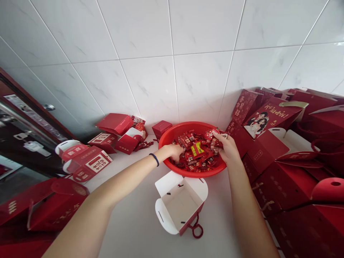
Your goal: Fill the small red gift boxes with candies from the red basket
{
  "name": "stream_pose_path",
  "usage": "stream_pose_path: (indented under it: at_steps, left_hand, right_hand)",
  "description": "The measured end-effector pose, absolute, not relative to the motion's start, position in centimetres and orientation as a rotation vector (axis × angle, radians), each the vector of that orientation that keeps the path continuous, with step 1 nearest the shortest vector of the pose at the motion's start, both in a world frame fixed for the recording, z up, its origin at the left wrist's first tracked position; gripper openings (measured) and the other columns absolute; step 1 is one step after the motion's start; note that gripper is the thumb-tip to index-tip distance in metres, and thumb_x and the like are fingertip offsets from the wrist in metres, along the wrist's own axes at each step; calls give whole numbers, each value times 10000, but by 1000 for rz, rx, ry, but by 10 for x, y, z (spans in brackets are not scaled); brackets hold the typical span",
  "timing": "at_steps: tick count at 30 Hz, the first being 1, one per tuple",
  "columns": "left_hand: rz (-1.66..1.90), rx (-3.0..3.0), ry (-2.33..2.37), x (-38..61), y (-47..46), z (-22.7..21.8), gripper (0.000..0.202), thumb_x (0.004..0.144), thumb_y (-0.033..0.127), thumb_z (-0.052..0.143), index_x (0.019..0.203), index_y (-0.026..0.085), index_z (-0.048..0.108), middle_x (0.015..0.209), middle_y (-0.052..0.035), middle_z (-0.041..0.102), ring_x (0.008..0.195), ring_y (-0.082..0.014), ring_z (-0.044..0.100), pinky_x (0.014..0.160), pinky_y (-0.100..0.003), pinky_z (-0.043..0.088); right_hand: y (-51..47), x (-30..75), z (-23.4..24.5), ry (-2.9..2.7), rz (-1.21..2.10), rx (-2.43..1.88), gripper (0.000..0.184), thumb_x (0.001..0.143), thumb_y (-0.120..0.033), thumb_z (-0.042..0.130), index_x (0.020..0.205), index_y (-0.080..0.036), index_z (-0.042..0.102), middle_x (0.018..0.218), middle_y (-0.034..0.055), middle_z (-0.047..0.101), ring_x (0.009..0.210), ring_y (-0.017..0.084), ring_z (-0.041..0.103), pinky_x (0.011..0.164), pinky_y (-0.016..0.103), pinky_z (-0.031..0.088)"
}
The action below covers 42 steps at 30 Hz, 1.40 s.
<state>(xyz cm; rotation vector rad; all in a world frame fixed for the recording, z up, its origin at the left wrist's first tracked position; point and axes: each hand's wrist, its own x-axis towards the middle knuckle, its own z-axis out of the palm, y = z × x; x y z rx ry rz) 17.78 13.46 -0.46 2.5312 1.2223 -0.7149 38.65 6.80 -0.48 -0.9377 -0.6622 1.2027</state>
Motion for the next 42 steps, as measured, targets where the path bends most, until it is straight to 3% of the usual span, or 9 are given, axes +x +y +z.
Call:
stream_pose_path:
  at_steps: [4,10,16,23,27,29,33,37,42]
  left_hand:
    - [-660,2544,1163,180,133,-4,153,583,114,693,724,168,715,749,-92,725,641,-242,635,588,-308,462]
    - [-416,2643,1090,182,134,-2,317,740,206,640,1049,201,711,969,-78,731,783,-231,649,626,-289,446]
    - [-481,2654,1101,187,134,-4,244,713,339,730,919,209,724,799,-43,704,637,-194,596,583,-276,417]
    - [-378,2656,1148,188,139,-12,110,800,245,642,855,206,729,813,-49,719,661,-190,633,626,-274,450]
    - [-144,2739,1228,186,137,-8,271,869,153,502,1024,175,723,1092,-133,711,931,-264,675,738,-318,479]
    - [-30,2756,1170,187,135,-4,286,868,148,509,1047,181,729,1155,-121,703,1006,-260,665,803,-313,483]
    - [-140,2495,743,193,127,-3,242,821,205,637,1019,229,775,963,-18,763,860,-191,690,791,-250,492]
    - [-370,2458,757,199,122,-9,520,746,292,748,1264,272,701,864,-15,751,742,-213,674,640,-262,473]
    - [-357,2682,1018,198,125,-8,629,766,222,676,1390,260,608,1180,-102,711,1001,-305,674,723,-306,500]
  right_hand:
    - [69,387,-7,-664,1193,-935,294,628,-251,863,814,-175,649,697,-12,704,565,142,681,383,177,514]
    - [70,386,-7,-660,1195,-946,302,633,-249,866,824,-170,647,709,1,715,569,149,691,369,168,499]
    - [69,386,-6,-644,1199,-956,291,626,-233,858,829,-161,662,719,8,720,579,151,694,386,176,516]
    - [70,387,-8,-683,1195,-959,307,619,-262,875,820,-163,666,717,11,722,576,147,688,393,177,519]
    - [71,387,-8,-690,1188,-957,304,620,-267,874,821,-170,668,718,10,724,573,147,686,391,176,514]
    - [71,387,-9,-681,1186,-959,303,615,-260,870,828,-167,676,729,13,728,577,145,684,395,176,517]
    - [71,387,-8,-657,1193,-967,278,608,-244,857,809,-158,685,722,11,724,573,139,676,394,174,516]
    - [70,387,-8,-652,1190,-954,284,593,-240,858,800,-160,682,715,2,715,563,137,668,385,176,510]
    - [70,387,-7,-662,1191,-957,300,585,-245,862,807,-171,675,723,2,719,600,154,686,386,173,507]
